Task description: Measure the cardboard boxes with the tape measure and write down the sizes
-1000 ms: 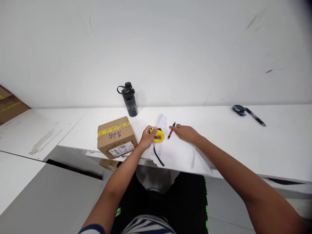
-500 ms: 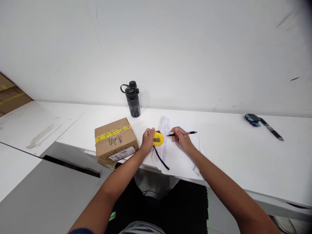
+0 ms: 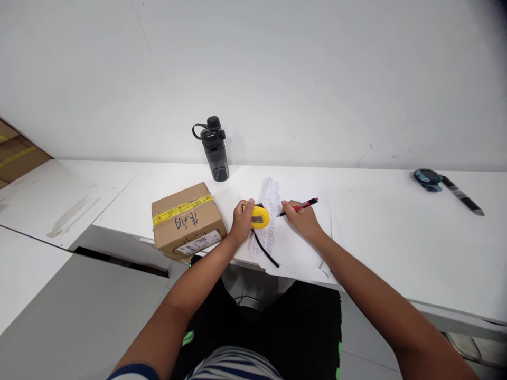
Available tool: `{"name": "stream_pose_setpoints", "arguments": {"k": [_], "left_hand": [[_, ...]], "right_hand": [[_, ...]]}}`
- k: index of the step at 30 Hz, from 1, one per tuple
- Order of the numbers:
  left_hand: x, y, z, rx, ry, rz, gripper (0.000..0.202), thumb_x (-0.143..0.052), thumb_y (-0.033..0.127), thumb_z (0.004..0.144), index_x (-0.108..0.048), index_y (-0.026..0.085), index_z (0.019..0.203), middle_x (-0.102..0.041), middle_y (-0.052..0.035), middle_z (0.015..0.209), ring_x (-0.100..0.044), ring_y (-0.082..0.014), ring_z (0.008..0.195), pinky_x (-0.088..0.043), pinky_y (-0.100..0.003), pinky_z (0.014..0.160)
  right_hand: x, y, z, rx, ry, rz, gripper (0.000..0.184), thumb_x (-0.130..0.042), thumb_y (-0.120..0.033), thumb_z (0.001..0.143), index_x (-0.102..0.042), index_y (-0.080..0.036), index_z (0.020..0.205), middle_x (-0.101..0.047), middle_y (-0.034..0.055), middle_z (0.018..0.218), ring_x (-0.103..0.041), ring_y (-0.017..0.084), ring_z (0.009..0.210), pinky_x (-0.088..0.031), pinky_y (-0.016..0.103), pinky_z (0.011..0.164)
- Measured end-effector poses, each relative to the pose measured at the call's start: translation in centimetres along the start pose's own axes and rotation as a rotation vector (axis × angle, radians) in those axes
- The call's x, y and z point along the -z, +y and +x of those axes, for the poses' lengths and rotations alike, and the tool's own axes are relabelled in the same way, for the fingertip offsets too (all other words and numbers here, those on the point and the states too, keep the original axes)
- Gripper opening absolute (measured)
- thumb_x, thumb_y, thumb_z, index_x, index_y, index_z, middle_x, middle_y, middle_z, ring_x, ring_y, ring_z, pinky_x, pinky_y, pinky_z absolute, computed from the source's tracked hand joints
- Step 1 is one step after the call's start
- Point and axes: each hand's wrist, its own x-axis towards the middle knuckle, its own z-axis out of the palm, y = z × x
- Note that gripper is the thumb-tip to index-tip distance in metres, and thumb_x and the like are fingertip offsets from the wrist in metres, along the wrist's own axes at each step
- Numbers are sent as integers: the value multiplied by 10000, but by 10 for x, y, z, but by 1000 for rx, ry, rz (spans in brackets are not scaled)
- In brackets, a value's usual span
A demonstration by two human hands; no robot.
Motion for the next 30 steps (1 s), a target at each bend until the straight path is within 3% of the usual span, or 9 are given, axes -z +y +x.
{"name": "stream_pose_setpoints", "arguments": {"k": [20, 30], "left_hand": [[1, -3, 1, -8, 3, 56, 437, -669, 569, 747, -471, 187, 677, -435, 54, 607, -463, -79, 565, -403, -187, 507], [2, -2, -2, -35, 11, 86, 410, -663, 532, 764, -472, 184, 662, -438, 52, 609, -453, -84, 574, -398, -201, 534]], "right_hand": [[1, 1, 0, 8, 15, -14, 404, -495, -510, 840, -613, -200, 609, -507, -7, 509, -480, 161, 557, -387, 296, 580], [3, -7, -4, -15, 51, -8, 392, -491, -456, 845, -572, -205, 555, -518, -8, 537, -476, 155, 570, -391, 297, 612]]}}
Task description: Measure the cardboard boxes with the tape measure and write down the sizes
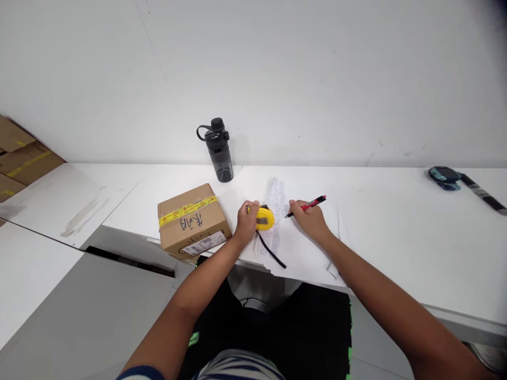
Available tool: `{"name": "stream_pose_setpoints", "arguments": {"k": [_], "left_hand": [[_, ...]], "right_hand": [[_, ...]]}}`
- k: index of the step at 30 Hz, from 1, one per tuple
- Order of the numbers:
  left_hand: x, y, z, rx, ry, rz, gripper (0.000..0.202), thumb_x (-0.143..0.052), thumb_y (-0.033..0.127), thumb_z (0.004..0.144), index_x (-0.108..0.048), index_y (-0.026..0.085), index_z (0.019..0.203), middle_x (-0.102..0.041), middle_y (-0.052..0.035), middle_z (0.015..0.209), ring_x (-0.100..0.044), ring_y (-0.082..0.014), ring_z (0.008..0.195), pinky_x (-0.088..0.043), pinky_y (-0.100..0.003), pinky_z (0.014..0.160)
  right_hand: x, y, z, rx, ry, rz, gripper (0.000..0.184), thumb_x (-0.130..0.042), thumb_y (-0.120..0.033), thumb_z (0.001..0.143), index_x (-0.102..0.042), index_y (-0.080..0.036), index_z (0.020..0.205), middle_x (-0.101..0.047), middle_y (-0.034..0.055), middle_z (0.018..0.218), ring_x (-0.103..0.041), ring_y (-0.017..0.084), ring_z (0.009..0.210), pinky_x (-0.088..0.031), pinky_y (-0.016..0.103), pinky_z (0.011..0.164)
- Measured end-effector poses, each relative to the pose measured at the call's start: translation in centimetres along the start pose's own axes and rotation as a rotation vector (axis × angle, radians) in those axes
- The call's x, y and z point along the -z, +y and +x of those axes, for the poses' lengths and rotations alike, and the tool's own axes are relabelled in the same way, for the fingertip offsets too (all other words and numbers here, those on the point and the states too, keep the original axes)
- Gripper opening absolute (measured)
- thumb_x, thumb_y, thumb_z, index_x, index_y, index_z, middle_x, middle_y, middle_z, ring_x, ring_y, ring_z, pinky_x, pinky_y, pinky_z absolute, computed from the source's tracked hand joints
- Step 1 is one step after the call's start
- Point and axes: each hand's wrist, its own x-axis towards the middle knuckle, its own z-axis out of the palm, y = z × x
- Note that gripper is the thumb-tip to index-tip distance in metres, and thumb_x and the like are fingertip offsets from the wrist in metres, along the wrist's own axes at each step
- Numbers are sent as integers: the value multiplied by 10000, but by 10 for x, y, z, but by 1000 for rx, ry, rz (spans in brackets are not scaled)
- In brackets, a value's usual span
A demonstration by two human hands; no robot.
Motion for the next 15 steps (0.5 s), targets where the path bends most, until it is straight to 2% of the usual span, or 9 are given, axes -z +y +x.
{"name": "stream_pose_setpoints", "arguments": {"k": [9, 15], "left_hand": [[0, 2, 0, 12, -6, -4, 403, -657, 521, 762, -456, 188, 657, -423, 54, 600, -445, -83, 564, -386, -197, 521], [1, -1, 1, 24, 4, 9, 341, -651, 481, 763, -495, 188, 684, -472, 44, 638, -486, -93, 600, -406, -202, 547]], "right_hand": [[-1, 3, 0, -1, 3, 12, 402, -509, -479, 836, -589, -205, 553, -540, 4, 549, -492, 169, 600, -408, 299, 625], [-1, 3, 1, -4, 21, 15, 411, -504, -491, 830, -584, -208, 543, -566, 14, 569, -510, 176, 620, -416, 299, 636]]}}
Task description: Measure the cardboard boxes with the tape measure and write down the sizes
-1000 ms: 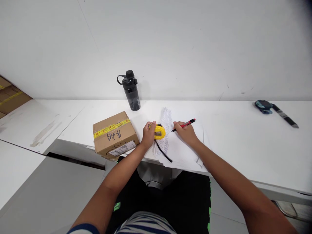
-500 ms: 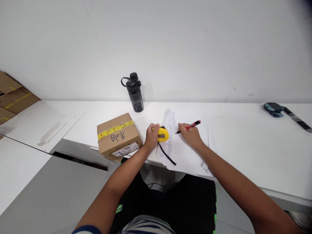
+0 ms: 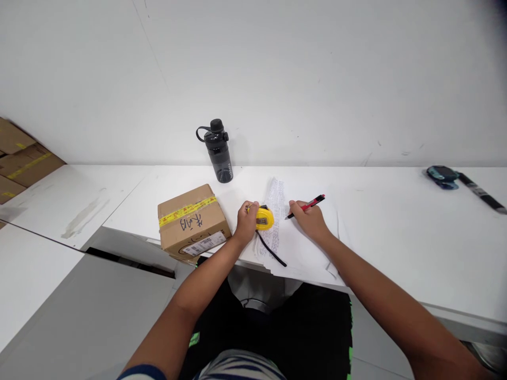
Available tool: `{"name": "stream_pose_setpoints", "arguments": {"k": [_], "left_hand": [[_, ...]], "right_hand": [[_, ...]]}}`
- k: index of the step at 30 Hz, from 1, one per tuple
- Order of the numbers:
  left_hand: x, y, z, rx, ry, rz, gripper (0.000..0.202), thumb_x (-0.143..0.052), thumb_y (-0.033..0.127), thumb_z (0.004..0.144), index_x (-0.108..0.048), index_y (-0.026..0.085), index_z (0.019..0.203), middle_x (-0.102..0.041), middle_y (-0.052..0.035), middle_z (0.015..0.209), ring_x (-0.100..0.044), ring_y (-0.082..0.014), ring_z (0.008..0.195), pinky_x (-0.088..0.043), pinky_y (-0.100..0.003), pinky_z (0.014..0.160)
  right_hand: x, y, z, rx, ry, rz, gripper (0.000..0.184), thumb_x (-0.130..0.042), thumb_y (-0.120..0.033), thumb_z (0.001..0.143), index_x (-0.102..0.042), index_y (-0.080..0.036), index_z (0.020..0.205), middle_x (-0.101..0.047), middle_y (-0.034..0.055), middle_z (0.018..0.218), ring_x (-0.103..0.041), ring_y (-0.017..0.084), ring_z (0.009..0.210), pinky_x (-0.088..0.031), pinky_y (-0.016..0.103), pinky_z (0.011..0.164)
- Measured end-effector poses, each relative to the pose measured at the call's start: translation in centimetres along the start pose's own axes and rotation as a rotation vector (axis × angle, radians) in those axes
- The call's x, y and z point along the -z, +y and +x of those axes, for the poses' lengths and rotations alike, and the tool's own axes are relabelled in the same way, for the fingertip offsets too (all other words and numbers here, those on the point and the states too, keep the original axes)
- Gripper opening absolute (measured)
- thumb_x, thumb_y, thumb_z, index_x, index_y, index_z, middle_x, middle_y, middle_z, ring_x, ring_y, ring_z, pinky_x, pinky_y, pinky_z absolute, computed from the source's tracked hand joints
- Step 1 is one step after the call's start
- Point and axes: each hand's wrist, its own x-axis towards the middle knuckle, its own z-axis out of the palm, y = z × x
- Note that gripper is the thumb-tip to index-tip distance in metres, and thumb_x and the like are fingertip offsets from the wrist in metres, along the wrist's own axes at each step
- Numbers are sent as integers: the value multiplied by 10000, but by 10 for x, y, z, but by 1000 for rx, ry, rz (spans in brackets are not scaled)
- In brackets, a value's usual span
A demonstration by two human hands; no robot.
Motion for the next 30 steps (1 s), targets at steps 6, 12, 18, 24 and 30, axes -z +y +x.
{"name": "stream_pose_setpoints", "arguments": {"k": [6, 12, 18, 24, 30], "left_hand": [[0, -2, 2, 16, 4, 8, 235, -619, 401, 767, -535, 187, 721, -530, 26, 674, -523, -116, 632, -431, -216, 549], [0, -1, 1, 16, -20, 24, 188, -592, 360, 763, -540, 185, 716, -561, 14, 696, -535, -121, 632, -425, -218, 534], [1, -1, -1, -26, -50, 66, 157, -568, 326, 765, -551, 178, 714, -563, 10, 689, -523, -115, 619, -421, -224, 564], [2, -3, 1, -25, -82, 71, 145, -566, 323, 762, -553, 185, 720, -571, 11, 695, -526, -120, 618, -418, -228, 559], [3, -4, 1, -3, -79, 72, 136, -571, 320, 755, -552, 188, 727, -582, 7, 713, -533, -122, 622, -426, -230, 557]], "right_hand": [[0, -1, -1, -11, 13, 2, 411, -500, -485, 833, -575, -209, 537, -519, -4, 530, -484, 163, 592, -397, 290, 613], [1, 0, 0, -50, 82, 4, 409, -485, -473, 845, -565, -210, 542, -505, -6, 510, -475, 163, 582, -377, 286, 583], [2, 1, 2, -50, 37, 9, 401, -508, -448, 835, -567, -206, 521, -514, -10, 504, -474, 157, 569, -377, 282, 582], [2, 0, 0, -49, 12, 30, 405, -528, -451, 836, -573, -202, 520, -540, -3, 541, -492, 157, 597, -390, 283, 609], [1, 2, 0, -58, 90, 81, 426, -499, -500, 866, -588, -204, 573, -511, -7, 558, -488, 160, 610, -405, 291, 619]]}}
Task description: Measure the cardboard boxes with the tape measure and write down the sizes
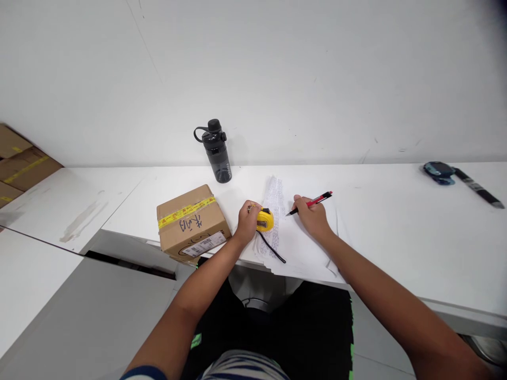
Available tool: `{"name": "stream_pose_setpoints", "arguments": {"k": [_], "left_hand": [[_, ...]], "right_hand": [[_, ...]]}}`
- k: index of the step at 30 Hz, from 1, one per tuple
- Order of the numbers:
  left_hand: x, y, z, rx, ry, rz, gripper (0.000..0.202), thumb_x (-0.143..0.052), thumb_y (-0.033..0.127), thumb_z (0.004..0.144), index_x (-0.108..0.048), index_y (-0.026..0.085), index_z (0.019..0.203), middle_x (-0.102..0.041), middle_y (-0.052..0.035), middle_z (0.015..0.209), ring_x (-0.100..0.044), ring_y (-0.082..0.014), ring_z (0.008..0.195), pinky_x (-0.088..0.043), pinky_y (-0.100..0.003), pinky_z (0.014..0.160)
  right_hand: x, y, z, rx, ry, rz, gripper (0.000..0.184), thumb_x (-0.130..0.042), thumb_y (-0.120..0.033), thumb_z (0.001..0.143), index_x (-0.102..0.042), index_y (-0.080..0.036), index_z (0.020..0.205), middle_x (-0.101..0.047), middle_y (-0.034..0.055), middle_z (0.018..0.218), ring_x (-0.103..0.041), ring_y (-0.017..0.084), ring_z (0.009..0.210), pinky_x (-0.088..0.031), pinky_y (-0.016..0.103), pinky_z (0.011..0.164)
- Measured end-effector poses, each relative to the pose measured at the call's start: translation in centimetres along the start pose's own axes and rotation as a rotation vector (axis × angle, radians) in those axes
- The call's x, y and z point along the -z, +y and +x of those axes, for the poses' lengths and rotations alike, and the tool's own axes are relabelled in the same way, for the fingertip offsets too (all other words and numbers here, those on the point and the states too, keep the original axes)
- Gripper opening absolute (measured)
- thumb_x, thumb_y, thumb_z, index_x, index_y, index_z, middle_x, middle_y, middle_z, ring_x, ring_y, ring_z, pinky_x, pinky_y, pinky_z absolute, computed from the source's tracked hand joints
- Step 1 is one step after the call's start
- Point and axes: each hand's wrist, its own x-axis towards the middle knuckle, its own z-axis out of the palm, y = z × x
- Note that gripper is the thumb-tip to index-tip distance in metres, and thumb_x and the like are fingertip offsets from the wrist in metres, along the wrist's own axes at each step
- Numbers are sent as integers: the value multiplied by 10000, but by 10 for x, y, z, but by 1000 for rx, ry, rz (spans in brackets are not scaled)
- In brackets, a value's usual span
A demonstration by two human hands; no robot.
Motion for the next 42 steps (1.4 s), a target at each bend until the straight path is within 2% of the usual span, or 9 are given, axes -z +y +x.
{"name": "stream_pose_setpoints", "arguments": {"k": [8, 13, 17, 22, 29, 33, 35, 39, 42], "left_hand": [[-1, 2, -3, -11, -12, -29, 118, -565, 296, 760, -545, 183, 730, -542, 13, 702, -520, -110, 611, -415, -209, 522], [-1, 0, -2, 5, -21, -33, 117, -560, 291, 759, -541, 176, 746, -550, 13, 718, -531, -108, 613, -428, -201, 509], [-1, 0, -2, 13, -17, -18, 126, -555, 299, 760, -536, 175, 750, -541, 17, 705, -529, -105, 611, -433, -198, 507], [-1, 3, -3, 35, -19, -9, 145, -559, 320, 746, -537, 177, 764, -557, 9, 739, -535, -111, 629, -435, -195, 497], [2, -3, -2, 3, -22, -11, 140, -543, 325, 757, -516, 187, 755, -548, 18, 729, -542, -113, 639, -433, -208, 539], [5, -3, -15, -80, -65, 170, 151, -534, 349, 801, -542, 199, 820, -569, 21, 736, -566, -127, 674, -460, -241, 624], [7, 3, -26, -154, -95, 359, 182, -533, 377, 825, -566, 209, 885, -603, 11, 790, -594, -146, 747, -481, -269, 705], [11, 25, -46, -310, -60, 859, 343, -510, 472, 862, -588, 185, 1032, -630, -86, 1079, -599, -243, 1022, -462, -376, 911], [15, 47, -59, -242, -61, 1128, 511, -444, 567, 884, -593, 120, 1082, -612, -176, 1149, -597, -327, 1080, -447, -446, 929]], "right_hand": [[-3, 0, -5, 142, 81, -59, 396, -509, -571, 878, -637, -215, 997, -640, 33, 790, -589, 194, 747, -464, 322, 704], [9, 16, 10, 379, 179, -429, 351, -453, -392, 921, -578, -211, 1194, -581, 102, 1137, -584, 185, 785, -467, 338, 696], [21, 35, 25, 398, 111, -694, 365, -454, -150, 829, -674, -229, 1109, -589, 115, 1113, -561, 266, 932, -418, 400, 751], [22, 47, 29, 454, 62, -912, 518, -420, -53, 770, -665, -228, 1191, -587, 132, 1224, -535, 305, 1051, -418, 415, 761], [15, 45, 30, 587, 185, -830, 364, -401, -175, 892, -676, -166, 1130, -625, 155, 1135, -583, 290, 1000, -464, 418, 783], [14, 33, 18, 705, 218, -794, 331, -436, -325, 936, -652, -148, 1113, -645, 170, 1106, -603, 294, 1022, -472, 446, 851], [13, 26, 6, 808, 116, -738, 359, -495, -412, 920, -624, -163, 1144, -655, 161, 1124, -609, 300, 1053, -471, 454, 889], [2, 15, -23, 936, -334, -685, 481, -582, -527, 853, -575, -186, 1193, -677, 148, 1131, -635, 322, 1052, -498, 466, 889], [-10, 5, -38, 870, -387, -672, 486, -572, -515, 860, -546, -178, 1208, -667, 171, 1169, -627, 345, 1099, -495, 513, 922]]}}
